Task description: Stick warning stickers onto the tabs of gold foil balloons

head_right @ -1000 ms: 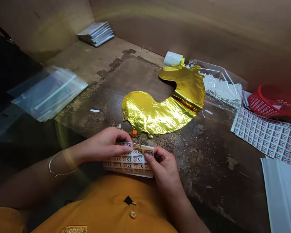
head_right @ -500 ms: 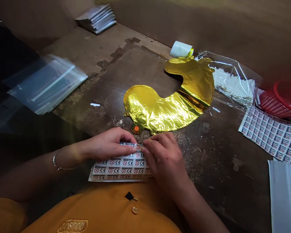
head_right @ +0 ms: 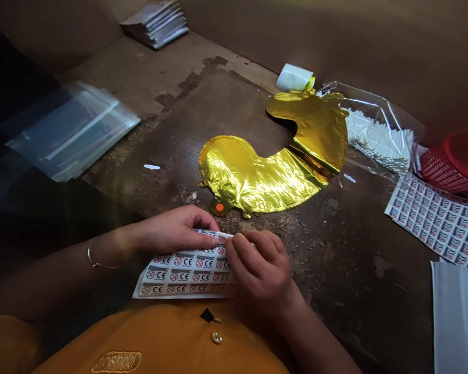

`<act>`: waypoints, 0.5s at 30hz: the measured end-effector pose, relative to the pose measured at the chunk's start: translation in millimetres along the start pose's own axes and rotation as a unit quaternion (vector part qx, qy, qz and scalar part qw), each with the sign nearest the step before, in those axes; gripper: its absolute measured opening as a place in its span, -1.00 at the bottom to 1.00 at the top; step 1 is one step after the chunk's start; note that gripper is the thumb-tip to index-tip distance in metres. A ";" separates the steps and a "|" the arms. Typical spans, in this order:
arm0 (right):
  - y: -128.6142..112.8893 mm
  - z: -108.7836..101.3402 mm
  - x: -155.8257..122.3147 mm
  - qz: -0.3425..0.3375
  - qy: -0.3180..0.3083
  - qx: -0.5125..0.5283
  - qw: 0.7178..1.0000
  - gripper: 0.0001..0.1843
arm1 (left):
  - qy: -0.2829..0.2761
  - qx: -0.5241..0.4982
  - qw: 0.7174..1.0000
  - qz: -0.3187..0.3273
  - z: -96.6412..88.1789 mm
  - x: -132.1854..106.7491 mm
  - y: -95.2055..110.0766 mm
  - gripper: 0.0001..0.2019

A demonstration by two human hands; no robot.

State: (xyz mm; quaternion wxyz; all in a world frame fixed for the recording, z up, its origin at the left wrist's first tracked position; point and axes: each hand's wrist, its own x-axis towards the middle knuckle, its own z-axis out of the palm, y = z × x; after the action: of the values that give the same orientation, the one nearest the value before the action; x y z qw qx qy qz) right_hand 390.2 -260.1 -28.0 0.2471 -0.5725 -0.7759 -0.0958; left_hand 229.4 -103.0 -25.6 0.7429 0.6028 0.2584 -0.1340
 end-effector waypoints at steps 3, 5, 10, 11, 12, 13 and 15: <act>-4.6 -4.7 5.3 0.070 0.009 0.076 0.995 -0.73 | -0.019 0.025 0.999 -0.006 -2.1 -1.5 1.6 -0.82; -3.7 -10.9 13.4 0.172 0.026 0.161 0.971 -0.80 | 0.007 0.120 0.992 0.035 -1.8 -4.4 2.6 -0.82; 21.2 -9.6 40.1 0.395 0.112 0.225 0.884 -0.97 | 0.187 0.496 0.807 0.263 2.4 -11.6 -7.0 -0.84; 26.8 -3.6 45.2 0.403 0.097 0.225 0.882 -0.94 | 0.196 0.529 0.772 0.292 2.2 -11.2 -11.0 -0.83; 31.3 3.8 49.6 0.402 0.073 0.226 0.884 -0.92 | 0.198 0.547 0.752 0.310 1.3 -10.0 -15.3 -0.82; 34.4 12.1 53.0 0.397 0.049 0.224 0.889 -0.90 | 0.195 0.554 0.745 0.316 -0.2 -8.2 -19.5 -0.82; 37.4 28.1 56.7 0.390 0.013 0.214 0.895 -0.88 | 0.189 0.551 0.750 0.314 -3.9 -3.7 -26.3 -0.84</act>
State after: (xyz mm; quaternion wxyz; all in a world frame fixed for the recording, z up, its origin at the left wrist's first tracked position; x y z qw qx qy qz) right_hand 405.0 -188.1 -29.3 0.3909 -0.7614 -0.4887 0.1693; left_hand 212.1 -105.9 -45.9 0.2179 0.9678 0.0708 0.1045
